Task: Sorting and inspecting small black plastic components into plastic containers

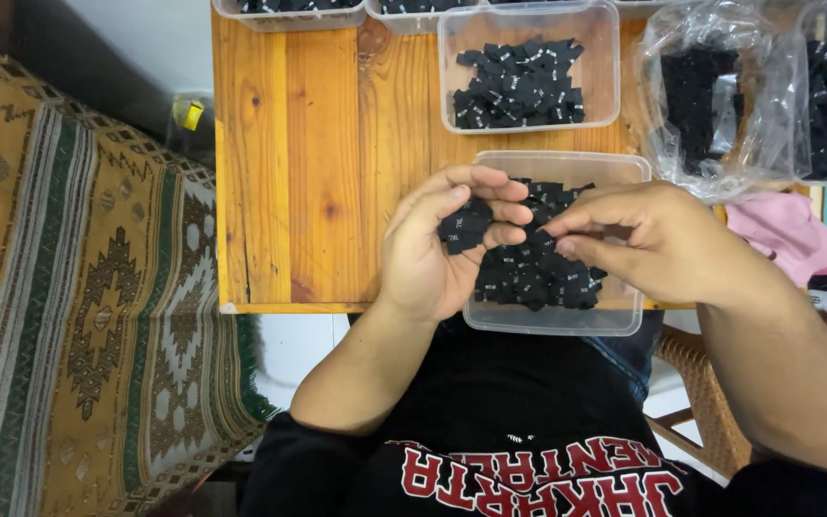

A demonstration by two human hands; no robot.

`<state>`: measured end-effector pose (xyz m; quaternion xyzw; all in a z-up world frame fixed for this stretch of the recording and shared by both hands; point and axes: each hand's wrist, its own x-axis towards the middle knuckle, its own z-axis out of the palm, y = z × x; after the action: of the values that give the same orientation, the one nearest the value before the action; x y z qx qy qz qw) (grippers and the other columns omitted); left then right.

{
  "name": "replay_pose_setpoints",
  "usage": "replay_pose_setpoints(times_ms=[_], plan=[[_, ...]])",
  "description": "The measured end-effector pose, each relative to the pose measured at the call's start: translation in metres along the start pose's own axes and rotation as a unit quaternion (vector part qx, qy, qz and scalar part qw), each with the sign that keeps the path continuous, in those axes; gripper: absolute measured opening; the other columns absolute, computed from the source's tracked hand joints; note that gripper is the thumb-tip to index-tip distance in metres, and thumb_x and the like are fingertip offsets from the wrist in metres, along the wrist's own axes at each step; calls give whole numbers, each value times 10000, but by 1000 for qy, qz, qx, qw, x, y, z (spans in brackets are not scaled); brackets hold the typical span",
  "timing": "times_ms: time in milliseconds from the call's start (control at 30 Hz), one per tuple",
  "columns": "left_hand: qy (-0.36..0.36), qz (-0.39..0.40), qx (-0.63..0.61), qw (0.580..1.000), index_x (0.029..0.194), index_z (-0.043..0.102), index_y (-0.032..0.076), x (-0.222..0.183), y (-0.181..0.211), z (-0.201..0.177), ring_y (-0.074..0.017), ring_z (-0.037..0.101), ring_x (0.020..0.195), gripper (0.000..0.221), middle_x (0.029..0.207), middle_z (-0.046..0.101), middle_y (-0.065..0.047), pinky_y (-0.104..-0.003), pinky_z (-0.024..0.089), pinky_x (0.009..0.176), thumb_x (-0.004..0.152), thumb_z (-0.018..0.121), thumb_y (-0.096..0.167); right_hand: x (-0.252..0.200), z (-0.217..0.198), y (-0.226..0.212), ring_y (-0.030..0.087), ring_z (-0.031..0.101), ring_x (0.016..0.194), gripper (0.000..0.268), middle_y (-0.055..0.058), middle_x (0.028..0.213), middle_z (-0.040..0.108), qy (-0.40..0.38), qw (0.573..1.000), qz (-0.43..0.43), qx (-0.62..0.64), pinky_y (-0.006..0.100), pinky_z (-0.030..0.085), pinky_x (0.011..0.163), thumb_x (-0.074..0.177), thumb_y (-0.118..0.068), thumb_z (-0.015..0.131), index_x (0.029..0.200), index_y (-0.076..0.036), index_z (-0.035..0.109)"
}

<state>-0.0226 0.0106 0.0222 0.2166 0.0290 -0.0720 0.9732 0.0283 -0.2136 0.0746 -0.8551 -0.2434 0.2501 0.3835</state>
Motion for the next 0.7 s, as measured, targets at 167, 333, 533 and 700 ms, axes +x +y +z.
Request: replay_pose_setpoints(times_ms=[167,333,533,700], plan=[[6,-2,11,1000,1145,651,-132,1,0,0,-386,733,924,292,1088,697,-325,-398,647,779,1028,470,65,-3,0,4,52,725,769,210,-37,911,822,6,1000,11,26,206,552,724,846,-110,789,1050,-156,802],[-12,2,17,1000,1172,645,-129,0,1,-1,-400,731,968,295,1122,696,-319,-413,654,820,1047,456,60,-3,-2,-1,119,730,879,114,10,961,789,26,997,-51,46,267,564,866,852,-49,765,951,-105,779],[-25,5,13,1000,1195,644,-120,-1,3,6,-490,665,1164,306,1241,655,-360,-499,612,984,1068,429,57,-5,-4,-10,195,704,1008,44,57,969,753,75,992,-86,46,338,546,973,923,-93,717,922,-73,756],[-36,-18,3,999,1258,617,-120,-2,2,9,-498,624,1237,342,1311,621,-363,-562,551,1069,1080,415,90,-9,0,-19,140,624,825,172,57,916,673,121,986,-115,25,272,547,780,884,-92,784,1055,-86,765]])
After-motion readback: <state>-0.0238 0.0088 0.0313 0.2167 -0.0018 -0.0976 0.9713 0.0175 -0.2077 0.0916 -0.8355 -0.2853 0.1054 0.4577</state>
